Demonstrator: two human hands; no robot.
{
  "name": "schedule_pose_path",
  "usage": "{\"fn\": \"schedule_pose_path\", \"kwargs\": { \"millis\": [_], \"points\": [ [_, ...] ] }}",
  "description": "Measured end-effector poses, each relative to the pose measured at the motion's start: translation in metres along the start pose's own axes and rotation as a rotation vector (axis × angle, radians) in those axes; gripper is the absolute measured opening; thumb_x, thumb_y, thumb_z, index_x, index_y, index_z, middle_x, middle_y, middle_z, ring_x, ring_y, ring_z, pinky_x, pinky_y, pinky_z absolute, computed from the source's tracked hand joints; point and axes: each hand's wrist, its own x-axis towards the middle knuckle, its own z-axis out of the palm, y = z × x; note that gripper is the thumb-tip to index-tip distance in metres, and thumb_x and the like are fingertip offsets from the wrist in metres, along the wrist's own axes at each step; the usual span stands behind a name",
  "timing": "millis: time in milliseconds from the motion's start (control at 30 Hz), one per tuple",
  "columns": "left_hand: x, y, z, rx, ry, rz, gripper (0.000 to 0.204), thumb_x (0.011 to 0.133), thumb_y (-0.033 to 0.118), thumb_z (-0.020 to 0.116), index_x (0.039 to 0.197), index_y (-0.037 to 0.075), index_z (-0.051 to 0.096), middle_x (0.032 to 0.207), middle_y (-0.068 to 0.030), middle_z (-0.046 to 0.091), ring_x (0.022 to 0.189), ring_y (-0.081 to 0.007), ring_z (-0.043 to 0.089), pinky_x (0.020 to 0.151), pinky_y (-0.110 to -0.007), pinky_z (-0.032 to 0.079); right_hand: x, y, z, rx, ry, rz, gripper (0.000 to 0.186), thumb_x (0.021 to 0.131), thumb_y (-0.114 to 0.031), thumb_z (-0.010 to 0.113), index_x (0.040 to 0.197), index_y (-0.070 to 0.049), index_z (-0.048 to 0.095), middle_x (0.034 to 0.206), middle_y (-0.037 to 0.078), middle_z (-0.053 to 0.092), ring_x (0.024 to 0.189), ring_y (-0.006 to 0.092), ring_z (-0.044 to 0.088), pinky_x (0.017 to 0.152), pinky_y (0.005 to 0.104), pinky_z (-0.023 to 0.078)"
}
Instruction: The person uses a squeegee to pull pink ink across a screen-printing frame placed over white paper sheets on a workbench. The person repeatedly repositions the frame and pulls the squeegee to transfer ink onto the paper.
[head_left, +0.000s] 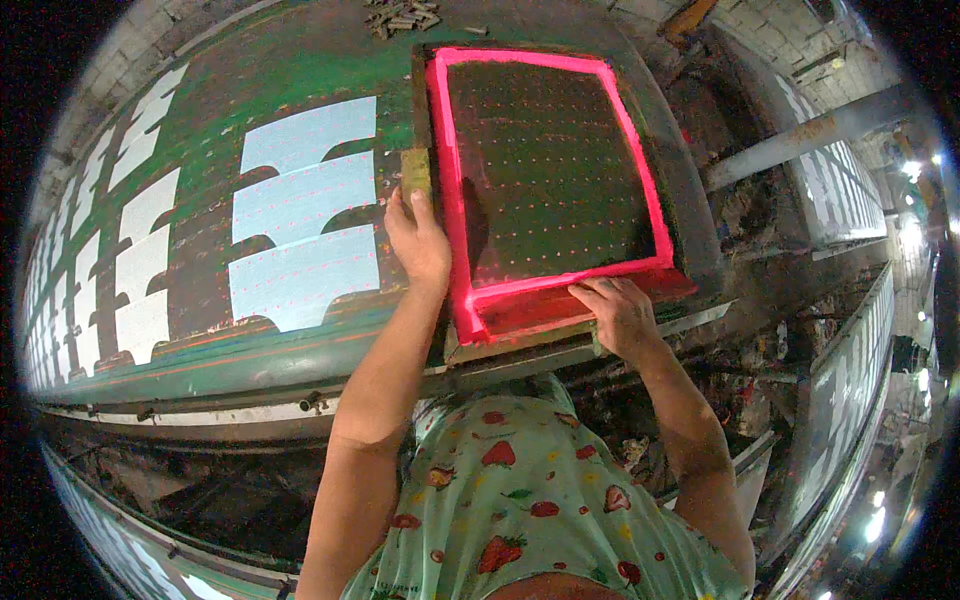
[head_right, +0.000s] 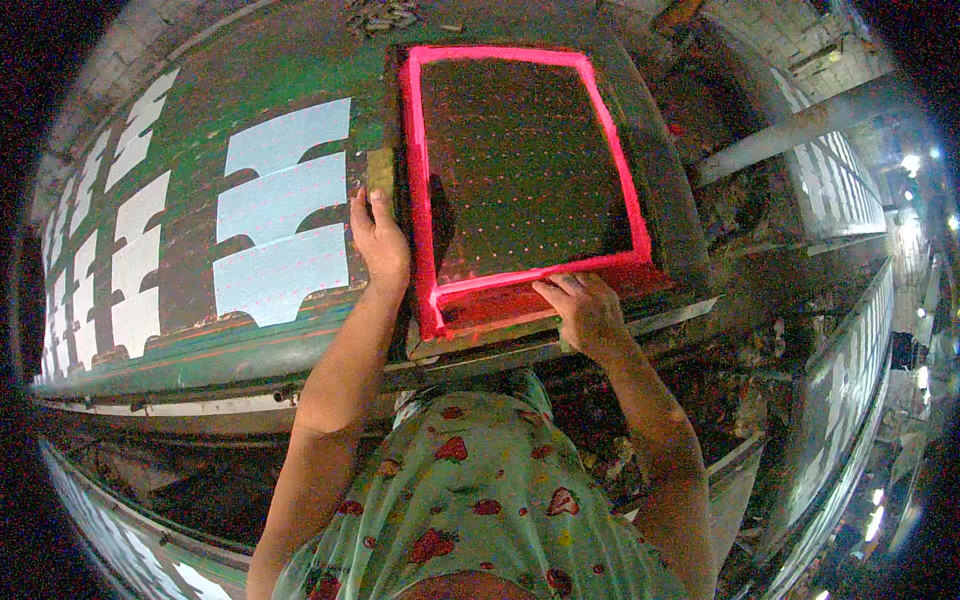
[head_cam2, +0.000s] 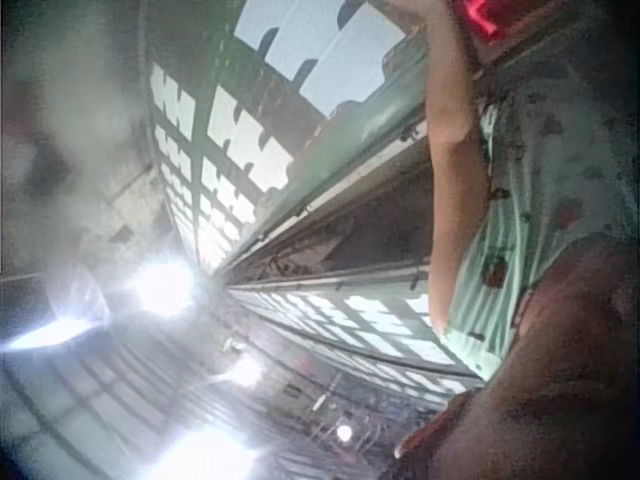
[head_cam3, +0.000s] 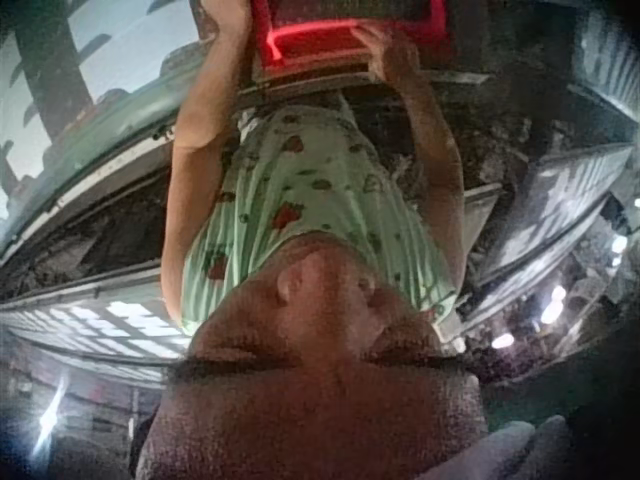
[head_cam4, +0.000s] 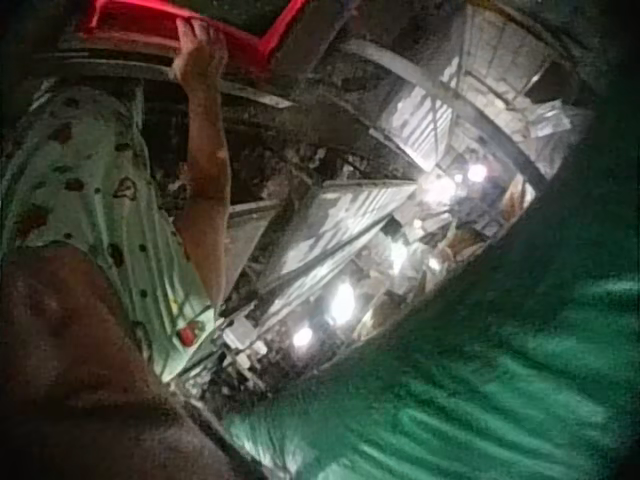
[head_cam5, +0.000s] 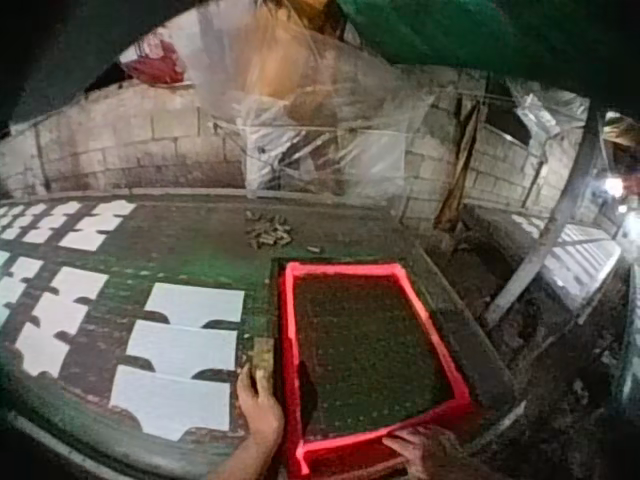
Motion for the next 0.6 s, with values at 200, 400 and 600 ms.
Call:
{"fn": "schedule_pose_path", "kwargs": {
  "millis": [200,400,600],
  "points": [
    [-0.001,0.007,-0.003,-0.042,-0.007,-0.013,0.064,0.116,0.04,0.055,0.154,-0.011,0.053,0.157,-0.0306,0.056,0.149,-0.0412,0.051,0.127,-0.047,0.037,0.074,0.042,0.014,-0.063,0.04,-0.053,0.057,0.085,-0.005,0.072,0.141,-0.014,0.072,0.138,0.011,0.072,0.126,0.0333,0.069,0.111,0.0489,0.054],
    [-0.001,0.013,-0.003,-0.021,0.021,-0.004,0.06,0.117,0.037,0.054,0.151,-0.011,0.057,0.152,-0.0296,0.06,0.147,-0.0403,0.054,0.126,-0.048,0.038,0.192,0.108,0.026,-0.06,0.174,-0.118,0.05,0.087,-0.003,0.07,0.135,-0.013,0.074,0.128,0.012,0.075,0.118,0.0339,0.073,0.103,0.0493,0.057],
    [-0.002,0.009,-0.004,0.021,0.059,-0.029,0.055,0.119,0.035,0.049,0.146,-0.011,0.061,0.148,-0.0265,0.064,0.139,-0.0364,0.06,0.12,-0.046,0.043,0.321,0.175,0.045,-0.112,0.209,-0.076,0.045,0.088,-0.006,0.071,0.132,-0.014,0.076,0.125,0.014,0.075,0.115,0.0356,0.073,0.1,0.0509,0.059]
  ]
}}
